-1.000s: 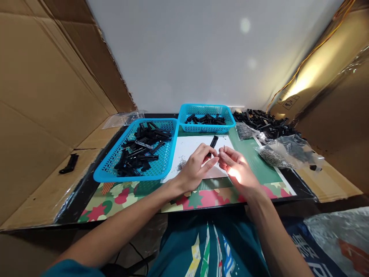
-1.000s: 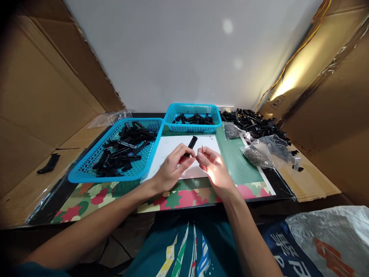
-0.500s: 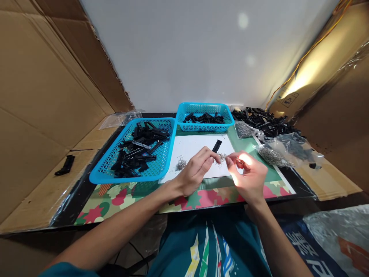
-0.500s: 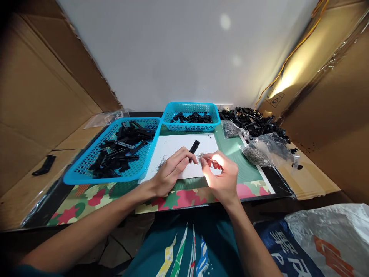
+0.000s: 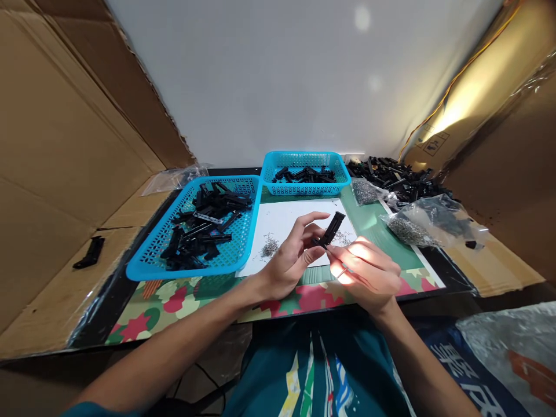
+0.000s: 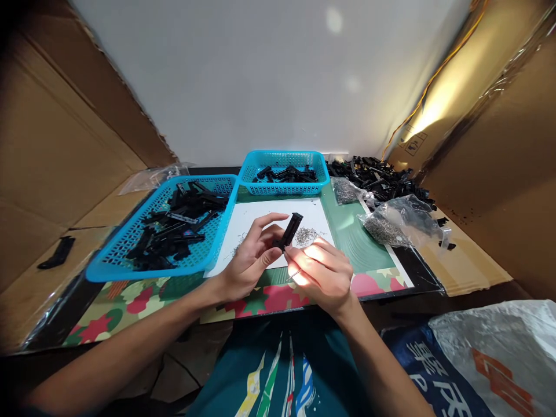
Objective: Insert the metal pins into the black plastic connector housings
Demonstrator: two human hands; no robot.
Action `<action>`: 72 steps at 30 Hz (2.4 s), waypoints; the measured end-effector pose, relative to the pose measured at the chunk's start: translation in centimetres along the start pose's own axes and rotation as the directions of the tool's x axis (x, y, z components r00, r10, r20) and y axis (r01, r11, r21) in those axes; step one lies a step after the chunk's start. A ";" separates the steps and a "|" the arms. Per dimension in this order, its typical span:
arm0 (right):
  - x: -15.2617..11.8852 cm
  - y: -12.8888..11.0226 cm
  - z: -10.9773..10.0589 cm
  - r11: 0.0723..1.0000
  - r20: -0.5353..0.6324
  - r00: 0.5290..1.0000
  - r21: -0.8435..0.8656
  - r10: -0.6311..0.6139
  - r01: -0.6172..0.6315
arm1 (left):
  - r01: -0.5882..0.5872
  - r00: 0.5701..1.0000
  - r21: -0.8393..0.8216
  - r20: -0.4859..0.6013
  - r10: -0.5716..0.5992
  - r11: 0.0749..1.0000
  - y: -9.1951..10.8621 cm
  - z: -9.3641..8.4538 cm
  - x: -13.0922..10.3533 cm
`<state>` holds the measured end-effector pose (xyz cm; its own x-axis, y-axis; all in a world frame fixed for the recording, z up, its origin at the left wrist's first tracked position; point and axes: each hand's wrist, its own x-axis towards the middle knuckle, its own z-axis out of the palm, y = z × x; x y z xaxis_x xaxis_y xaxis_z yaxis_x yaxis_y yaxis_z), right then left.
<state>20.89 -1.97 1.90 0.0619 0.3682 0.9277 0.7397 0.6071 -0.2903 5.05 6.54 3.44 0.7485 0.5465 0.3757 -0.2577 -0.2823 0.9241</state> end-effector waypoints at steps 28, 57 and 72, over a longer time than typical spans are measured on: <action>1.0 -0.4 -0.6 0.927 0.170 0.932 0.144 0.322 -0.346 | -0.153 0.987 0.214 -0.011 0.159 0.965 -0.9 -0.5 0.2; -1.5 5.0 -3.2 0.992 0.539 0.833 -0.036 0.124 -0.125 | -0.067 0.998 0.738 0.046 0.049 0.671 -2.1 -1.0 0.1; -0.1 3.2 -1.6 0.831 0.221 0.808 -0.022 0.546 -0.555 | -0.166 0.983 0.735 0.178 0.050 0.657 -2.4 -0.8 0.1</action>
<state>24.33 -1.16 1.19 0.3058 0.7844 0.5397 0.5953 0.2849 -0.7513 5.29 7.90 1.29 0.8312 0.3829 0.4032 0.1551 -0.8560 0.4931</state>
